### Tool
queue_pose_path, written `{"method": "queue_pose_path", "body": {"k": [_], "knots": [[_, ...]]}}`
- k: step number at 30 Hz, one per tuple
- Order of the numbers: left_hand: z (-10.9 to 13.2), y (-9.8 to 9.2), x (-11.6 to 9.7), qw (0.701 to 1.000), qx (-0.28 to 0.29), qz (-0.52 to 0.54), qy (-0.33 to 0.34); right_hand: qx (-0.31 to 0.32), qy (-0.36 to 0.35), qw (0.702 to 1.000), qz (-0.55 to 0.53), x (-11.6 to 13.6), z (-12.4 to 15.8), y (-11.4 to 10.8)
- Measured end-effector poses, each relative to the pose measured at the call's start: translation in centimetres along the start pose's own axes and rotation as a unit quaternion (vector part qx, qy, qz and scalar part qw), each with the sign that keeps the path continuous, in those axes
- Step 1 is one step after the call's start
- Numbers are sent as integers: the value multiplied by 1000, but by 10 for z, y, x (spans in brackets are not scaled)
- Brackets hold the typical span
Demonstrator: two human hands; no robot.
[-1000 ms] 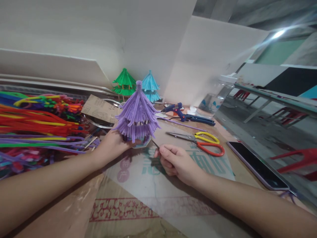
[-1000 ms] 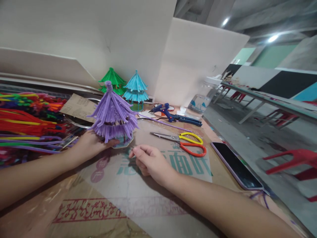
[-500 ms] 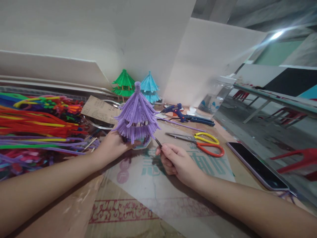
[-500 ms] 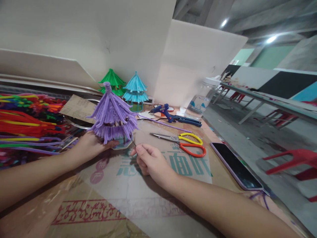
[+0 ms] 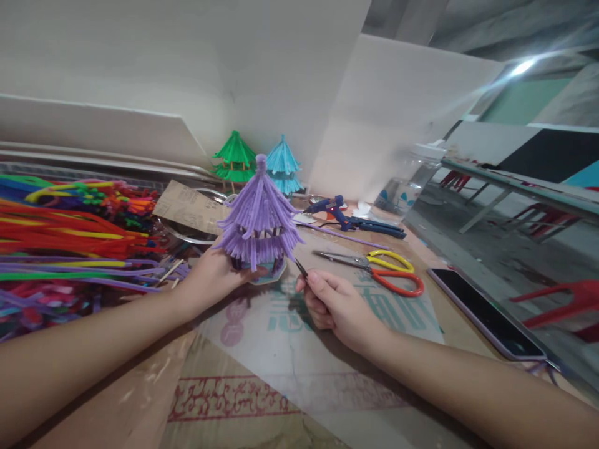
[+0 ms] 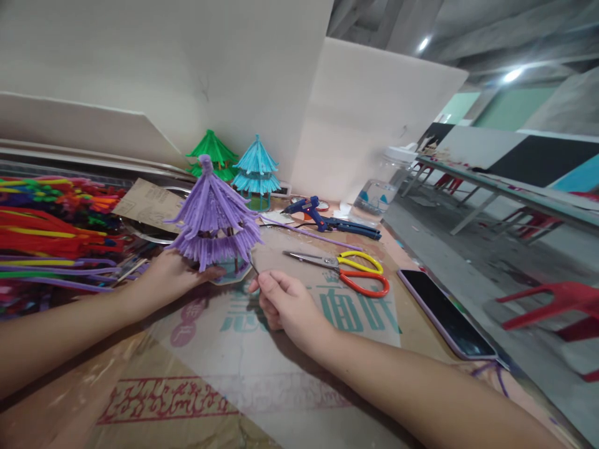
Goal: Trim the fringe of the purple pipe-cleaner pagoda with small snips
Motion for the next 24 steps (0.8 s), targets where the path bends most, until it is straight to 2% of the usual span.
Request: {"method": "queue_pose_path", "body": {"k": [5,24], "knots": [[-1,0,-2,1000,0,9,-15,7,-1,1000,0,0,0,1],[-1,-1,-1,1000,-8,12,-5,4,-1,1000,-3,1,0,0]]}}
Point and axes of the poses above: each hand's wrist, its own z-axis away from the middle knuckle, its own y-axis out of the palm, x = y × z, the point moved 3 cm from there along -z, towards the middle knuckle, and after that the axes turned 15 degrees about -x, right-handed, at the moved point
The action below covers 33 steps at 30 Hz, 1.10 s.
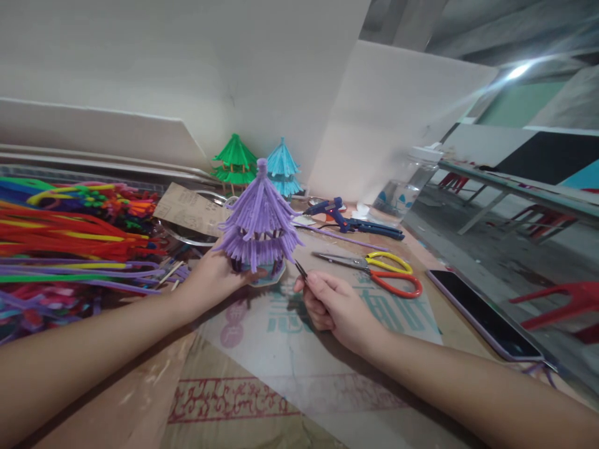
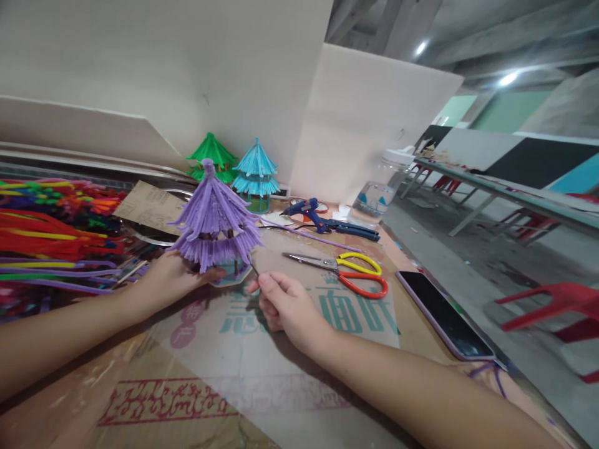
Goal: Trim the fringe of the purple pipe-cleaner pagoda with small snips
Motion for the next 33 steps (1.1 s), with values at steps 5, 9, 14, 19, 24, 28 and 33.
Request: {"method": "queue_pose_path", "body": {"k": [5,9,14,19,24,28,33], "knots": [[0,1,1,1000,7,-8,1,-4,-3,1000,4,1,0,1],[0,0,-1,1000,4,-5,-4,-1,-3,1000,8,0,1,1],[0,0,1,1000,6,-9,-6,1,-9,1000,9,0,0,1],[1,0,2,1000,17,-13,-8,-2,-6,1000,2,-1,0,1],[-1,0,-1,1000,11,-13,-15,0,-2,1000,-3,0,1,0],[-1,0,0,1000,13,-11,-14,-2,-10,1000,11,1,1,0],[0,0,0,1000,10,-6,-15,5,-20,1000,4,-1,0,1]]}}
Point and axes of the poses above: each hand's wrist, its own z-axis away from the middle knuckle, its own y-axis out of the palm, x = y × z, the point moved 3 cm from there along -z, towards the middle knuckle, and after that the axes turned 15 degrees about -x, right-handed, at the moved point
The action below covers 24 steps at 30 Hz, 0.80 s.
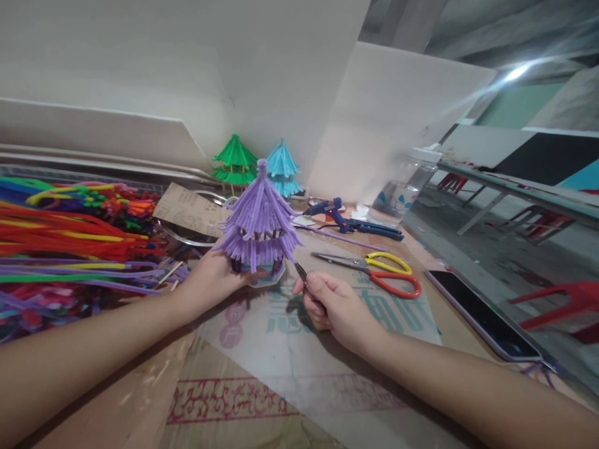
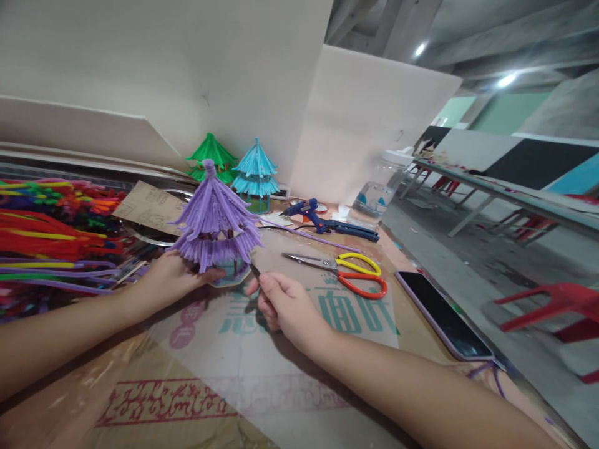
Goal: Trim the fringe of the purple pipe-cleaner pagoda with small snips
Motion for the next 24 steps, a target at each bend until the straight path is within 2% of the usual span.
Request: {"method": "queue_pose_path", "body": {"k": [9,19,24], "knots": [[-3,0,-5,999,9,23,-21,-11,-27,1000,-6,2,-1,0],[-1,4,3,998,23,52,-14,-17,-26,999,-14,2,-2,-1],[-3,6,3,998,14,63,9,-19,-32,999,-11,4,-1,0]]}}
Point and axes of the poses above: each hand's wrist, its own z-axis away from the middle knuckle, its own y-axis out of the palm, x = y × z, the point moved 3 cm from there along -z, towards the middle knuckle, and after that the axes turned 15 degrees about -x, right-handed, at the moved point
